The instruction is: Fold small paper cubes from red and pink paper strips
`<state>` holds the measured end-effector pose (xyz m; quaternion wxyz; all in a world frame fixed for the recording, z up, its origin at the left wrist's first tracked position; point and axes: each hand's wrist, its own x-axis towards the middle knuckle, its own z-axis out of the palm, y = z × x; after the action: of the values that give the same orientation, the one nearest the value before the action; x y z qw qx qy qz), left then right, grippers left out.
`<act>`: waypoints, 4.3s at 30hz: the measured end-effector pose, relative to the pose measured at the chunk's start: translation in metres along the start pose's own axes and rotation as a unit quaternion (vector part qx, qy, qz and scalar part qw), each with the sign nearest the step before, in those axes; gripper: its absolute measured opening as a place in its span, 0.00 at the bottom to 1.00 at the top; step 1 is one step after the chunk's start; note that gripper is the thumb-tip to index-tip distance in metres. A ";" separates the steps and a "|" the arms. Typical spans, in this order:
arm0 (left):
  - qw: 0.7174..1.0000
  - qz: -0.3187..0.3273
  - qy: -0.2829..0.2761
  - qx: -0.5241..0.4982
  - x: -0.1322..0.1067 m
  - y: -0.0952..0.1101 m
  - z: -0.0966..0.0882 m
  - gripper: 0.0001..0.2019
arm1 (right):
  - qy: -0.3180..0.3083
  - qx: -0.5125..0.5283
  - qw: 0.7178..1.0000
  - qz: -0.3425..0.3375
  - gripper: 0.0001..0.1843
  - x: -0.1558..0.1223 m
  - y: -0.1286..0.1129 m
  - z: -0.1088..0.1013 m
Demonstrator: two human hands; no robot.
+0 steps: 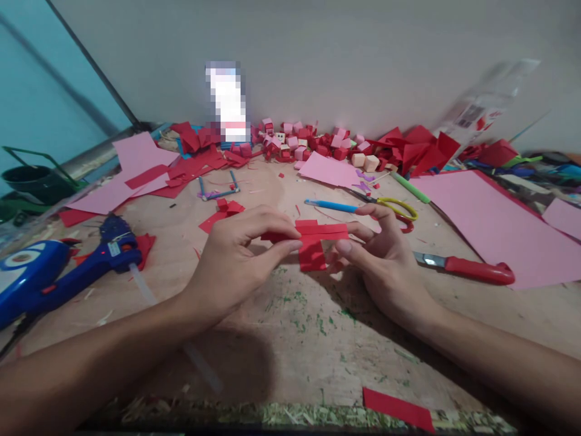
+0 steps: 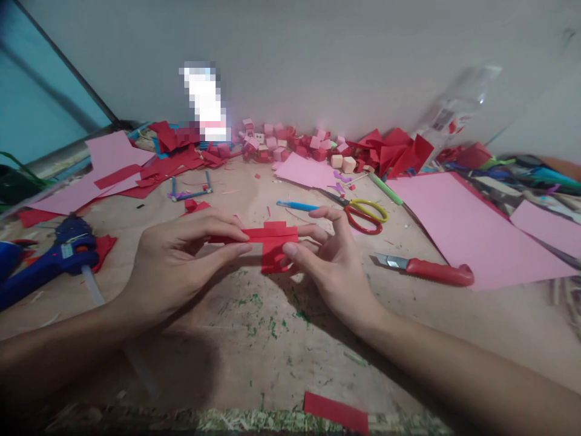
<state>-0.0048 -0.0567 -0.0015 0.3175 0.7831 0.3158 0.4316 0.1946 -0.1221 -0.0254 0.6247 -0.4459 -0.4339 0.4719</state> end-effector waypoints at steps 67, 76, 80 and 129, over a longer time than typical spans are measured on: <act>0.979 -0.029 -0.190 0.066 0.006 -0.002 -0.001 0.08 | -0.023 -0.078 0.993 0.083 0.06 -0.005 -0.007 0.004; 0.976 -0.055 -0.210 0.025 0.007 -0.001 0.000 0.08 | -0.088 -0.126 0.983 0.098 0.08 0.000 -0.010 0.002; 0.973 -0.045 -0.227 0.011 0.007 0.001 0.000 0.09 | -0.090 -0.142 0.981 0.097 0.06 0.000 -0.014 0.006; 0.956 -0.082 -0.280 0.013 0.012 -0.007 -0.009 0.17 | -0.081 -0.125 0.980 0.130 0.10 0.001 -0.009 -0.001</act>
<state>-0.0088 -0.0414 0.0029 0.4173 0.8480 0.2828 0.1636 0.1976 -0.1229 -0.0171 0.4605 -0.5332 -0.4770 0.5254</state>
